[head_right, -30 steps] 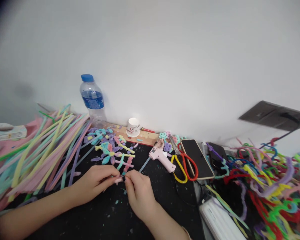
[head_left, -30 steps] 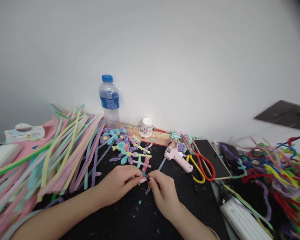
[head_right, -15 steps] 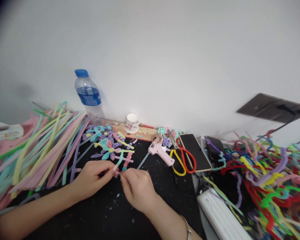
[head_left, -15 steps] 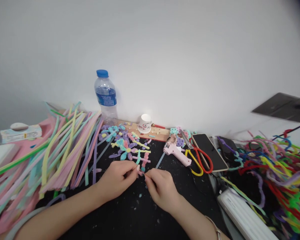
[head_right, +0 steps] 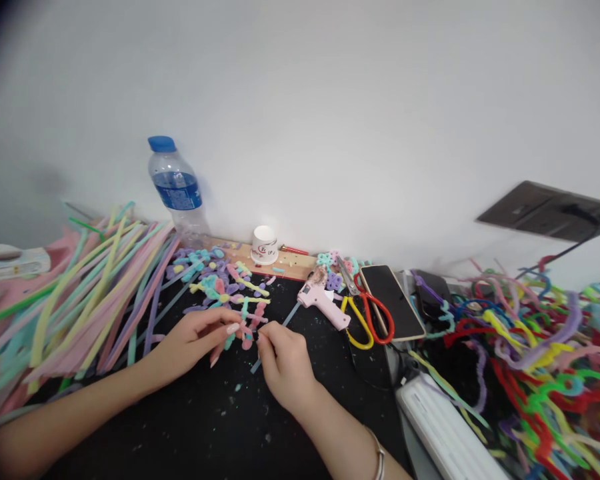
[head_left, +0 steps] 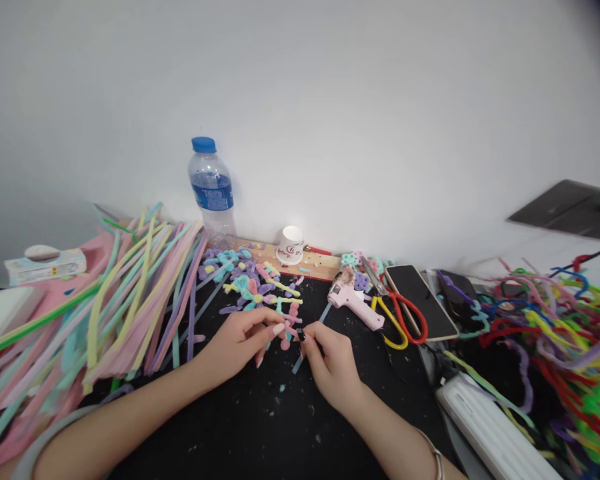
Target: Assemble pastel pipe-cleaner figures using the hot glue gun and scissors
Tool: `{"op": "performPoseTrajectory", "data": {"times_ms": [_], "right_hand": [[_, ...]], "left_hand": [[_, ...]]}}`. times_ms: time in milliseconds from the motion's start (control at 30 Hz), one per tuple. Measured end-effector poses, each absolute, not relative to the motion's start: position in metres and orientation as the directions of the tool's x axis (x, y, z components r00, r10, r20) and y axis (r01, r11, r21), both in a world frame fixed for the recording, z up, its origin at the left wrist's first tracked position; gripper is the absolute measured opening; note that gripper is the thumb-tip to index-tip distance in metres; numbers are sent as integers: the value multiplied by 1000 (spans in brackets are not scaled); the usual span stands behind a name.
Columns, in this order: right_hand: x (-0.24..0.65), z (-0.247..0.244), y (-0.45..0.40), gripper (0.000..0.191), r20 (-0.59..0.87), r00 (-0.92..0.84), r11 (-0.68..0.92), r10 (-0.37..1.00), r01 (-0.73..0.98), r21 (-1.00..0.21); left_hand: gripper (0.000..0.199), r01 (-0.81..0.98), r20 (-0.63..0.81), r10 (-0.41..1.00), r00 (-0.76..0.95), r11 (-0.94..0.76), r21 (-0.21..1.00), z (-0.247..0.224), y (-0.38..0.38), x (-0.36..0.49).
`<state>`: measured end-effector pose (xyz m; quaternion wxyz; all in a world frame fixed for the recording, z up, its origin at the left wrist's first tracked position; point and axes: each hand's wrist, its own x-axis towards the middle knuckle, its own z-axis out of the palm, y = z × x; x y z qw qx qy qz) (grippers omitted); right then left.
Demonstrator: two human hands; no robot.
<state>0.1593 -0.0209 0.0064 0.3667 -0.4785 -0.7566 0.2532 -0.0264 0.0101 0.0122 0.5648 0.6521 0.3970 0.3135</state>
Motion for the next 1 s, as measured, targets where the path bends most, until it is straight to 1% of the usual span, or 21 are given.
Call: {"op": "performPoseTrajectory", "data": {"times_ms": [300,567,733,800,867,933,967,1000], "right_hand": [[159,5,-22,23,308,-262,404,915,539,-739],[159,5,-20,23,313,-276,415,909,528,-741],[160,6,-21,23,303,-285,414,910,556,-721],[164,7,-19,18,327,-268,422,906,604,-676],[170,8,-13,17,388,-209,415,897,698,-584],[178,9,-5,28,474,-130,362,871,822,-439],[182,8,-1,35,506,-95,305,857,886,-349],[186,8,3,41,515,-33,197,856,943,-267]], "left_hand": [[17,146,-93,864,494,24,989,12,9,-25],[24,161,-77,870,487,-3,987,11,10,-25],[22,143,-63,864,499,-10,990,11,9,-26],[22,152,-59,873,485,-18,988,12,10,-26],[23,186,-54,898,436,-32,982,13,10,-27],[23,218,-34,930,365,-50,975,12,11,-29],[22,226,-21,943,332,-58,972,12,11,-29],[22,228,-8,952,305,-65,971,11,12,-30]]}}
